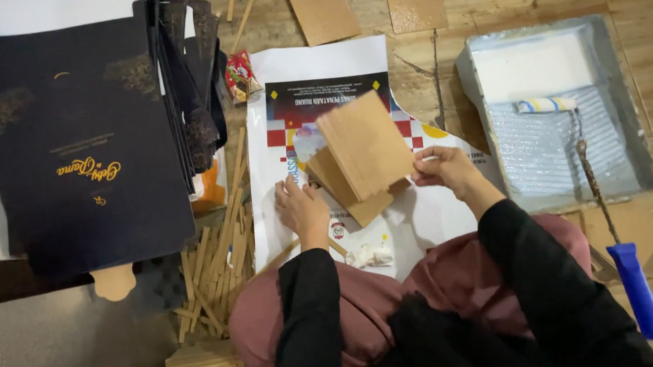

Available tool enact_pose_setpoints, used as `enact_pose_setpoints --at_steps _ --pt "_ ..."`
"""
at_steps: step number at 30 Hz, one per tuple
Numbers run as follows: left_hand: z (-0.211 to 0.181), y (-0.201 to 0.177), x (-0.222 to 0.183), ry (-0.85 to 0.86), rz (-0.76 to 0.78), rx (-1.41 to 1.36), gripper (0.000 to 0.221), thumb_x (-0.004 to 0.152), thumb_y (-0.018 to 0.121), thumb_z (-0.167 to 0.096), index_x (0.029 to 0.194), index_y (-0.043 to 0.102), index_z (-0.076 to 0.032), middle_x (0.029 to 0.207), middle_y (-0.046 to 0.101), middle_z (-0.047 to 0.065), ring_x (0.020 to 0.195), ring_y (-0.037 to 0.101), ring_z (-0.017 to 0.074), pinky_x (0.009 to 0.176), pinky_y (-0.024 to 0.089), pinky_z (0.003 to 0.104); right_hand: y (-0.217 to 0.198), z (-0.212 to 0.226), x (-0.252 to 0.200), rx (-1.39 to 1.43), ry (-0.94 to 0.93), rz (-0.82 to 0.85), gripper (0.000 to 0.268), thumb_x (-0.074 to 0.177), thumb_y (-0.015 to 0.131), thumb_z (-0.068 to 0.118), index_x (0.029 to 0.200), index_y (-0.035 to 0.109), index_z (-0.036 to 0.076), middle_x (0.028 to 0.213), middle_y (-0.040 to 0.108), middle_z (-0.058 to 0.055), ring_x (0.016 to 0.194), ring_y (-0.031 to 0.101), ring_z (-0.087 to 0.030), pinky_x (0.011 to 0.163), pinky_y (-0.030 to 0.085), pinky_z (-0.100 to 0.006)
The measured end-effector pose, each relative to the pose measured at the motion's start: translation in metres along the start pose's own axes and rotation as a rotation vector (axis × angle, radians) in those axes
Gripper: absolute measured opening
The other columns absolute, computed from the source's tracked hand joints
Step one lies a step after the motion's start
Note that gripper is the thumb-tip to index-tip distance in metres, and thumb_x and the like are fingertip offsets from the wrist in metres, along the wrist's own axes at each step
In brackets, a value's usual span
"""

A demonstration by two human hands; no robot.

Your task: Applying glue to small cardboard pieces using a roller and stacking them together on the floor.

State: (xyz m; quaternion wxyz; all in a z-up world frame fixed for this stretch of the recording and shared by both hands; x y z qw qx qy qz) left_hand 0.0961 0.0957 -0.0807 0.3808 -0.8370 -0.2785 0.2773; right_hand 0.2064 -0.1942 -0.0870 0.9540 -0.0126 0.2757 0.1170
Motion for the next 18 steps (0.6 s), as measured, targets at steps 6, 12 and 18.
enact_pose_setpoints --at_steps 6,12,18 --pt "-0.032 0.001 -0.033 0.056 0.550 0.534 0.065 0.092 0.025 -0.032 0.141 -0.011 -0.011 0.146 -0.021 0.013 0.132 -0.021 0.0363 0.103 -0.013 0.056 0.032 0.056 0.049 0.134 -0.075 -0.008 0.028 0.083 0.059 0.004 0.108 0.054 -0.006 0.078 0.059 -0.014 0.074 0.066 -0.023 0.073 0.057 -0.038" --pt "-0.037 0.006 -0.015 0.123 0.540 0.460 0.060 0.089 0.015 -0.026 0.143 -0.007 -0.013 0.147 -0.020 0.010 0.131 -0.025 0.0338 0.102 -0.016 0.054 0.085 0.073 0.144 0.244 -0.067 0.033 0.028 0.082 0.061 0.004 0.109 0.053 0.001 0.080 0.060 -0.010 0.080 0.067 -0.024 0.079 0.056 -0.040" --pt "-0.037 0.014 -0.005 0.151 0.714 0.586 0.095 0.072 0.048 -0.030 0.139 -0.015 -0.008 0.140 -0.034 0.015 0.126 -0.032 0.0420 0.098 -0.019 0.062 0.143 0.081 0.222 0.289 -0.023 0.006 0.025 0.084 0.056 0.004 0.108 0.052 -0.001 0.084 0.065 -0.018 0.079 0.068 -0.026 0.073 0.060 -0.035"
Point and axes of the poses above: each hand's wrist, its own x-axis towards the middle knuckle, its own y-axis out of the palm, z = x × y, the point moved 9 cm from there along x, towards the middle knuckle
